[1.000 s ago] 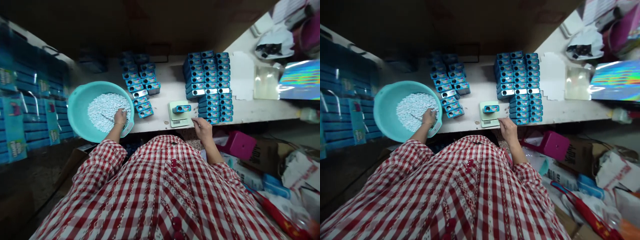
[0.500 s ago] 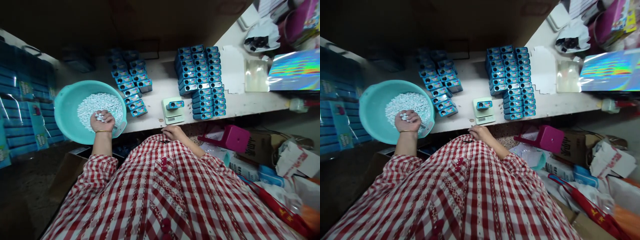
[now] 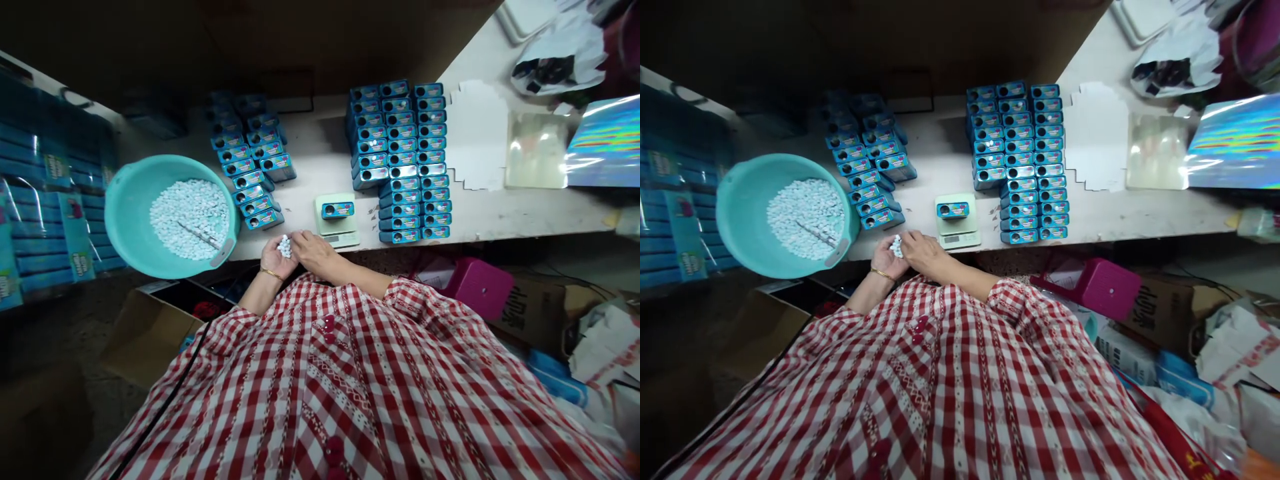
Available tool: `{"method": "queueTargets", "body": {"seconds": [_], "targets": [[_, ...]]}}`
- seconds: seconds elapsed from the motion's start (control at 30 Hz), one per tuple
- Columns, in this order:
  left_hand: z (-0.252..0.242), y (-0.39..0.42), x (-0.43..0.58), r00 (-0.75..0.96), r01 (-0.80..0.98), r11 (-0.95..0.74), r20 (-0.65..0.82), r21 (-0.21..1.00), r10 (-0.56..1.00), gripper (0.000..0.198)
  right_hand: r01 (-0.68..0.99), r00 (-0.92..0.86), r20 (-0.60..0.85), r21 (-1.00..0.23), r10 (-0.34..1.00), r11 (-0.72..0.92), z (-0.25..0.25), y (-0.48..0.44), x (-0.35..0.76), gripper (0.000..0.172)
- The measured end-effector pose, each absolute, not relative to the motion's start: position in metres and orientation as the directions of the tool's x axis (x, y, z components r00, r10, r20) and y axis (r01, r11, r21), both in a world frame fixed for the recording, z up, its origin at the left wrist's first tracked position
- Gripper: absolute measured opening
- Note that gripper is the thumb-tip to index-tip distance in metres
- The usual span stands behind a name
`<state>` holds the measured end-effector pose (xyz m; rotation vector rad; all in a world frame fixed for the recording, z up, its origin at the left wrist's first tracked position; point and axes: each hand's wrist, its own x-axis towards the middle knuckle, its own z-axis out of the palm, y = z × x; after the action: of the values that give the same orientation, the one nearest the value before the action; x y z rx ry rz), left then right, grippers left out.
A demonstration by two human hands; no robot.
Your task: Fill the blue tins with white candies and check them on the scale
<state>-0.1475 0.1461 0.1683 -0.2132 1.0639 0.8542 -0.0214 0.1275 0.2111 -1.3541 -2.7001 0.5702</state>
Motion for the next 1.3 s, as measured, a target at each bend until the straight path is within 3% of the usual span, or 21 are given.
{"method": "queueTargets", "body": {"seconds": [0.2,0.4,0.67,0.8,0.93,1.07,1.17,1.3], "targets": [[0.165,0.155,-0.126,0.251,-0.681,0.691,-0.811,0.24,0.529,0.023,0.749,-0.629,-0.063,-0.317,0.775,0.582,0.199,0.135,-0.005,0.029],[0.178,0.166,-0.114,0.245,-0.702,0.685,-0.836,0.197,0.491,0.016,0.781,-0.581,-0.167,-0.39,0.797,0.488,0.204,0.15,0.005,0.025],[0.188,0.179,-0.102,0.262,-0.694,0.688,-0.814,0.214,0.518,0.022,0.765,-0.264,-0.024,-0.614,0.964,0.194,0.183,0.171,0.042,0.021],[0.185,0.183,-0.107,0.24,-0.701,0.675,-0.815,0.23,0.527,0.02,0.798,-0.175,-0.039,-0.591,0.984,0.119,0.178,0.18,0.056,0.022],[0.186,0.179,-0.117,0.233,-0.722,0.658,-0.82,0.215,0.523,0.016,0.821,-0.209,-0.068,-0.555,0.975,0.137,0.179,0.18,0.065,0.024],[0.188,0.167,-0.129,0.241,-0.726,0.659,-0.824,0.197,0.512,0.016,0.811,-0.223,-0.007,-0.556,0.975,0.181,0.189,0.163,0.06,0.025],[0.188,0.154,-0.136,0.269,-0.707,0.686,-0.833,0.17,0.483,0.02,0.768,-0.419,-0.006,-0.537,0.908,0.35,0.201,0.143,0.033,0.026],[0.186,0.135,-0.145,0.278,-0.706,0.705,-0.886,0.072,0.37,0.025,0.688,-0.674,-0.138,-0.476,0.726,0.548,0.21,0.125,-0.011,0.029]]}}
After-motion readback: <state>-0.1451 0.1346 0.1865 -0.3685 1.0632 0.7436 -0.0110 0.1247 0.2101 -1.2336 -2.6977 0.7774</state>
